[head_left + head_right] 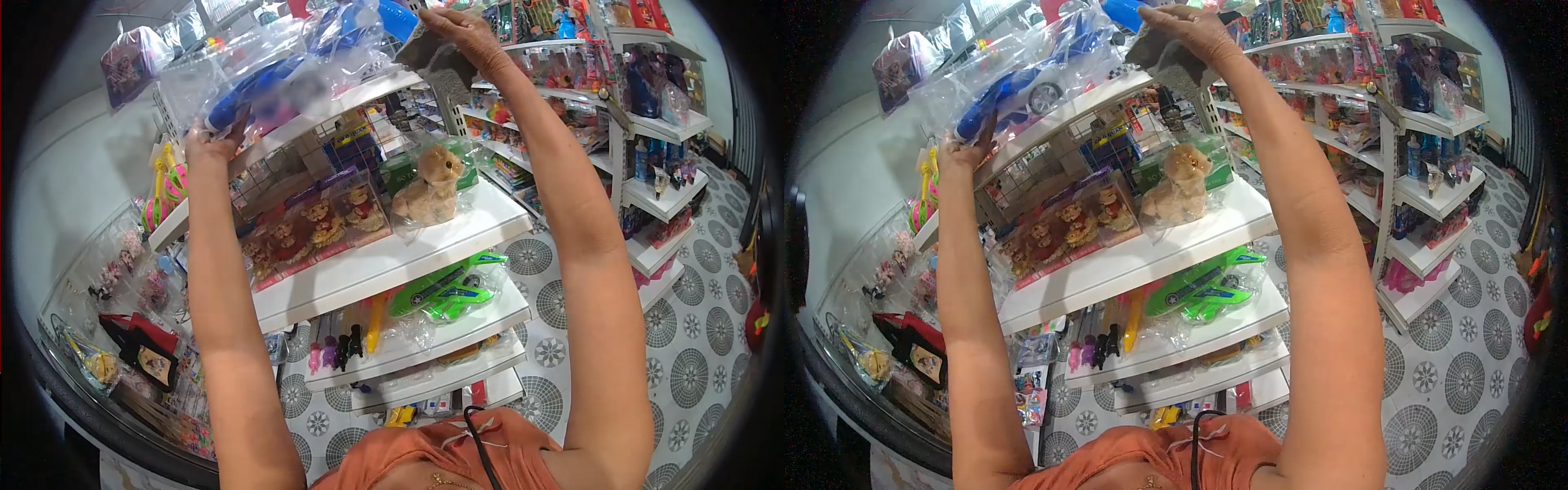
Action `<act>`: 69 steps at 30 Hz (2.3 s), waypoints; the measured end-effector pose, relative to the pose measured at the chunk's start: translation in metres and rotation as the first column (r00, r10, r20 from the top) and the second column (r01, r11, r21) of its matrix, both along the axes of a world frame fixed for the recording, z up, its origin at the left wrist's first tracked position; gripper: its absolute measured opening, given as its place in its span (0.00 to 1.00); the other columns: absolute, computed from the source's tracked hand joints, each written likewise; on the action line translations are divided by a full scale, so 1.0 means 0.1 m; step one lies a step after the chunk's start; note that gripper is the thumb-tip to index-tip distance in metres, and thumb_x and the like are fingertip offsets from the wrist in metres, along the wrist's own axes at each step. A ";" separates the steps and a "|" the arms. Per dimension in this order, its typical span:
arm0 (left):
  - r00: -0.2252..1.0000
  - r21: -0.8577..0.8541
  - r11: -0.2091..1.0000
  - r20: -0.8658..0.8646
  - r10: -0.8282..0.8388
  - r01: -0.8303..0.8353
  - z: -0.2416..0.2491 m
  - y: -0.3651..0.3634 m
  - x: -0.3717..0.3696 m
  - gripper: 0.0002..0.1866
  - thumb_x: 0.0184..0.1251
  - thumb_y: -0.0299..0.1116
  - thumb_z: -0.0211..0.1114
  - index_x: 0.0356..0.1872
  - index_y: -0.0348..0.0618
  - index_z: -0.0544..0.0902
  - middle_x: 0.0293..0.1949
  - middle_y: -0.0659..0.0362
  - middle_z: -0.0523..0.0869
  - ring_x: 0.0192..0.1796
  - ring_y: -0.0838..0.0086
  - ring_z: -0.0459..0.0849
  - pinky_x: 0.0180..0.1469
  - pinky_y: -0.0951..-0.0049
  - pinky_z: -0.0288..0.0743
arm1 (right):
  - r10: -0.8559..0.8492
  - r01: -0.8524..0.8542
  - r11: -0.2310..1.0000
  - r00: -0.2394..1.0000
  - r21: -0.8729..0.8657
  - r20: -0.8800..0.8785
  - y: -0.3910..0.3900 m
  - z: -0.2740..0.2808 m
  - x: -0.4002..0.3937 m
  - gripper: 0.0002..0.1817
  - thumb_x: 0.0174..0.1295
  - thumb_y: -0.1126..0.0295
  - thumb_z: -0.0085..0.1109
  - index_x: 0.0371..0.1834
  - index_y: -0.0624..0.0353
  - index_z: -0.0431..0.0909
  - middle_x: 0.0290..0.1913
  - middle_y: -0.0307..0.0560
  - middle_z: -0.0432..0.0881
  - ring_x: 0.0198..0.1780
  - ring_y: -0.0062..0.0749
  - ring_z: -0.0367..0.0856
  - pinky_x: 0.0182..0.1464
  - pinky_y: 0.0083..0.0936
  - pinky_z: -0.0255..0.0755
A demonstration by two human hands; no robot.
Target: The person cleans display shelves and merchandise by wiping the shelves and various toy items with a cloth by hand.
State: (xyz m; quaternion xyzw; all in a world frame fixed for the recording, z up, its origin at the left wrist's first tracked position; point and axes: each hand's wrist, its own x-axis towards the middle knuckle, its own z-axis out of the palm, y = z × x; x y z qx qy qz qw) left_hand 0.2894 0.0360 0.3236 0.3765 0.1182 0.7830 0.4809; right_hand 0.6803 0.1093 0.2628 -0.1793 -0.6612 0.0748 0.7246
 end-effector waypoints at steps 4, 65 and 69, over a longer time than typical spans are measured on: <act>0.925 -0.015 0.945 -0.206 0.318 -0.328 -0.13 -0.22 0.23 0.18 0.66 0.35 0.48 0.51 0.34 0.71 0.49 0.48 0.78 0.53 0.53 0.75 0.50 0.39 0.72 | -0.077 0.083 0.996 0.990 -0.043 0.117 -0.17 -0.07 -0.03 0.25 0.50 0.49 0.63 0.48 0.51 0.79 0.45 0.39 0.80 0.47 0.22 0.76 0.51 0.20 0.68; 0.307 0.544 0.788 -0.727 0.615 -0.289 -0.38 -0.21 -0.22 0.22 0.51 0.41 0.70 0.45 0.39 0.79 0.42 0.60 0.83 0.45 0.77 0.79 0.48 0.73 0.70 | -0.693 0.674 0.713 0.720 0.195 0.044 -0.22 -0.10 -0.28 0.16 0.46 0.56 0.59 0.31 0.55 0.81 0.31 0.53 0.81 0.35 0.48 0.79 0.37 0.35 0.71; 0.181 0.554 0.788 -0.774 0.606 -0.267 -0.30 0.04 -0.74 0.34 0.54 0.41 0.68 0.59 0.37 0.65 0.48 0.55 0.80 0.52 0.74 0.75 0.55 0.72 0.66 | -0.707 0.690 0.702 0.704 0.176 0.063 -0.24 -0.12 -0.30 0.15 0.46 0.56 0.59 0.32 0.54 0.82 0.30 0.53 0.81 0.34 0.48 0.80 0.37 0.35 0.72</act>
